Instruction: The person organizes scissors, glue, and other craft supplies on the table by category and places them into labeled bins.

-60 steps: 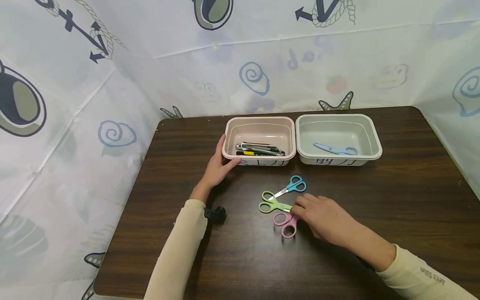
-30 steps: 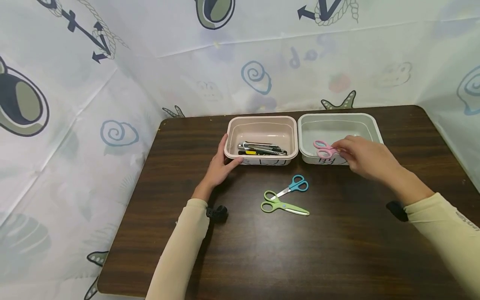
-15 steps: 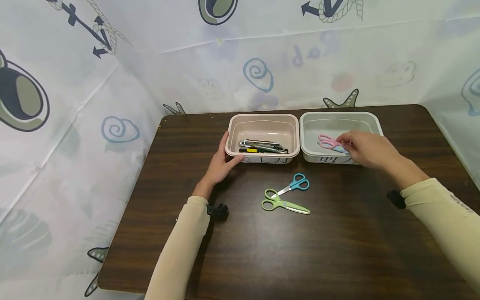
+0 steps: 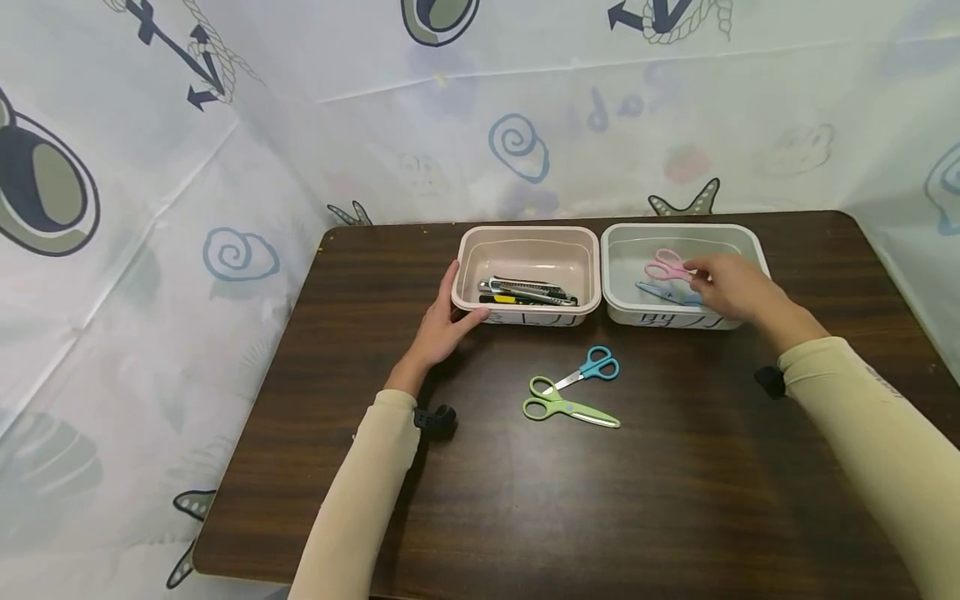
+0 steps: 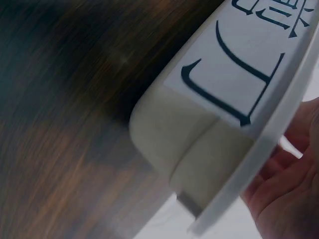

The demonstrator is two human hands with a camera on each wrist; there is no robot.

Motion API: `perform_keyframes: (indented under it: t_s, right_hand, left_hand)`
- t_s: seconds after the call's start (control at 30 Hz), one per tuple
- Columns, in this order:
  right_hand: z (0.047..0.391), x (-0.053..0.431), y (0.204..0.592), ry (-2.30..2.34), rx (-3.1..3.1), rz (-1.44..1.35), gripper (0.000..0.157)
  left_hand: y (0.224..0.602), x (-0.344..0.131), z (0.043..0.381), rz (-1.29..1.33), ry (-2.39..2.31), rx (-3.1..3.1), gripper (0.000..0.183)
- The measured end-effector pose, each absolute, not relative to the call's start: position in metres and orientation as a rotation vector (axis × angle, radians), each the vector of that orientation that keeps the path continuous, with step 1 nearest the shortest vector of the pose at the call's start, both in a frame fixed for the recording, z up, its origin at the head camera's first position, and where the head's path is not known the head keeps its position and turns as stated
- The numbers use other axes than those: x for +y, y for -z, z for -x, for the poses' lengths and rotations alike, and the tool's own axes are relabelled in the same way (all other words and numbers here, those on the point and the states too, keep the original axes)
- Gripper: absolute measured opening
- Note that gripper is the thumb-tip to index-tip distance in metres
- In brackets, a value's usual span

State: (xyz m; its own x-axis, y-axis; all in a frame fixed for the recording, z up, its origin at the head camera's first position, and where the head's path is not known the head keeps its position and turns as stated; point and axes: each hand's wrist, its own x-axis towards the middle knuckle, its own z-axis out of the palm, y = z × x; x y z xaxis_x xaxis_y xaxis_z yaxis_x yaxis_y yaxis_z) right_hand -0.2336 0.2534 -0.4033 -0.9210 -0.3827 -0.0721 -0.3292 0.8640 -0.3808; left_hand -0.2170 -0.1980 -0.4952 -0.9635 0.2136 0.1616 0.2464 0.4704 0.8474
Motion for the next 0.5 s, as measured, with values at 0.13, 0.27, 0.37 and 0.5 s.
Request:
perform_keyframes:
  t_s: [0.13,0.27,0.37,0.5]
  right_hand:
    - [0.241,0.252,0.407,0.567,2.912,0.427,0.037]
    - [0.246,0.251,0.412,0.643,2.903,0.28,0.041]
    - [0.247,0.251,0.415,0.687,2.871,0.217,0.042]
    - [0.249,0.252,0.419,0.688,2.834,0.209,0.043]
  left_hand:
    - [0.494,-0.198,0.218,0.433,1.539,-2.658,0.094]
    - [0.492,-0.198,0.218,0.435,1.541,-2.651,0.094]
    - [0.492,-0.198,0.218,0.435,1.538,-2.652,0.094]
    - [0.494,-0.198,0.218,0.44,1.543,-2.651,0.095]
